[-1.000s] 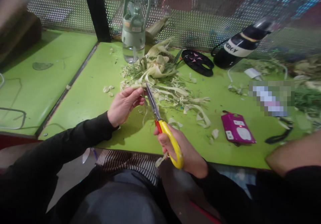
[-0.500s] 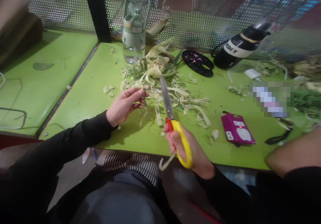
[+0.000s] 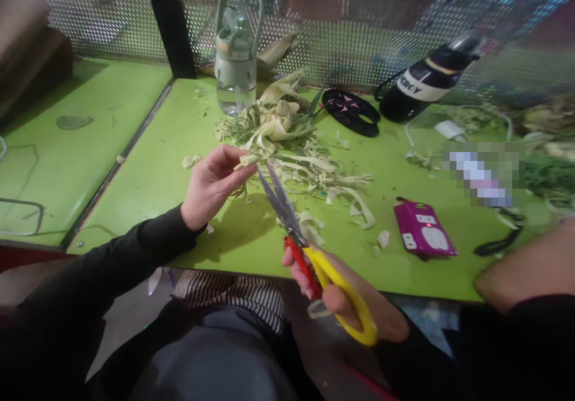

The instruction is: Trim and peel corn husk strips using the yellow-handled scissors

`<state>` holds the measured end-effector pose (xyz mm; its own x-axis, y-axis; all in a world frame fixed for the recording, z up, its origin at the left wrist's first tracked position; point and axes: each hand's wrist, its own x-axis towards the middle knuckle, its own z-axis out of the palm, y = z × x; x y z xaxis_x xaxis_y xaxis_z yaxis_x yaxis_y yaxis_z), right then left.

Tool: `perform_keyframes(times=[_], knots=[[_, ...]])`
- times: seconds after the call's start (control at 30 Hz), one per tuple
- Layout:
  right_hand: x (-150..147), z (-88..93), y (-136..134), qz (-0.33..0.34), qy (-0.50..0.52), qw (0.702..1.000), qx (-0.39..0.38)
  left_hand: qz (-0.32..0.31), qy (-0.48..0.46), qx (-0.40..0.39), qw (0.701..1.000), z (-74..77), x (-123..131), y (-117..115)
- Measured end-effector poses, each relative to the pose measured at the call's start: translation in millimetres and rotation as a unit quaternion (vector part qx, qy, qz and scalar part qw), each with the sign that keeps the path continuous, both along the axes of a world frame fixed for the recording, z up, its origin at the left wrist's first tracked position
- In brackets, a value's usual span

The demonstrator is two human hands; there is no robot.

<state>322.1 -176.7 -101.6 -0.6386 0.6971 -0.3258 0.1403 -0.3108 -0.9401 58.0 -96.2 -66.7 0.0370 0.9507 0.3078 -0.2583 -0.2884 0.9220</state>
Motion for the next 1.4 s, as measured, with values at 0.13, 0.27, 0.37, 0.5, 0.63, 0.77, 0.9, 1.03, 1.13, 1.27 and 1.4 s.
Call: perform_keyframes(times=[0.13, 0.27, 0.37, 0.5, 0.63, 0.77, 0.9, 1.03, 1.13, 1.27, 1.4], knots=[[-5, -18.4, 3, 0.052, 0.056, 0.997, -0.018, -0.025, -0.018, 0.006, 1.000, -5.1, 3, 3], [-13, -5.0, 3, 0.037, 0.046, 0.998, -0.018, -0.042, -0.023, 0.005, 0.999, -8.3, 4, 3], [-22, 5.7, 1, 0.019, 0.057, 0.998, -0.018, -0.044, -0.027, 0.008, 0.999, -9.1, 4, 2], [-33, 11.4, -2, -0.012, 0.053, 0.998, -0.025, -0.026, -0.009, 0.016, 1.000, -10.3, 5, 1], [-42, 17.1, 0, -0.033, 0.047, 0.997, -0.050, -0.016, 0.009, 0.019, 1.000, -12.6, 6, 1], [-43, 19.2, 3, -0.027, 0.039, 0.997, -0.053, -0.001, 0.022, 0.030, 0.999, -14.0, 5, 0], [-39, 14.5, 1, -0.024, 0.020, 0.999, -0.021, 0.000, 0.017, 0.039, 0.999, -13.4, 6, 0], [-40, 17.6, -5, -0.059, -0.042, 0.997, -0.015, -0.018, -0.008, 0.021, 1.000, -12.3, 7, 0], [-43, 23.8, -7, -0.069, -0.067, 0.995, -0.032, -0.029, -0.026, -0.021, 0.999, -10.5, 7, 1], [-31, 22.5, 4, -0.084, -0.051, 0.995, -0.009, -0.083, -0.064, -0.127, 0.986, -5.6, 5, 3], [-17, 24.9, 23, -0.154, -0.044, 0.984, 0.082, -0.120, -0.105, -0.242, 0.957, -0.4, 2, 4]])
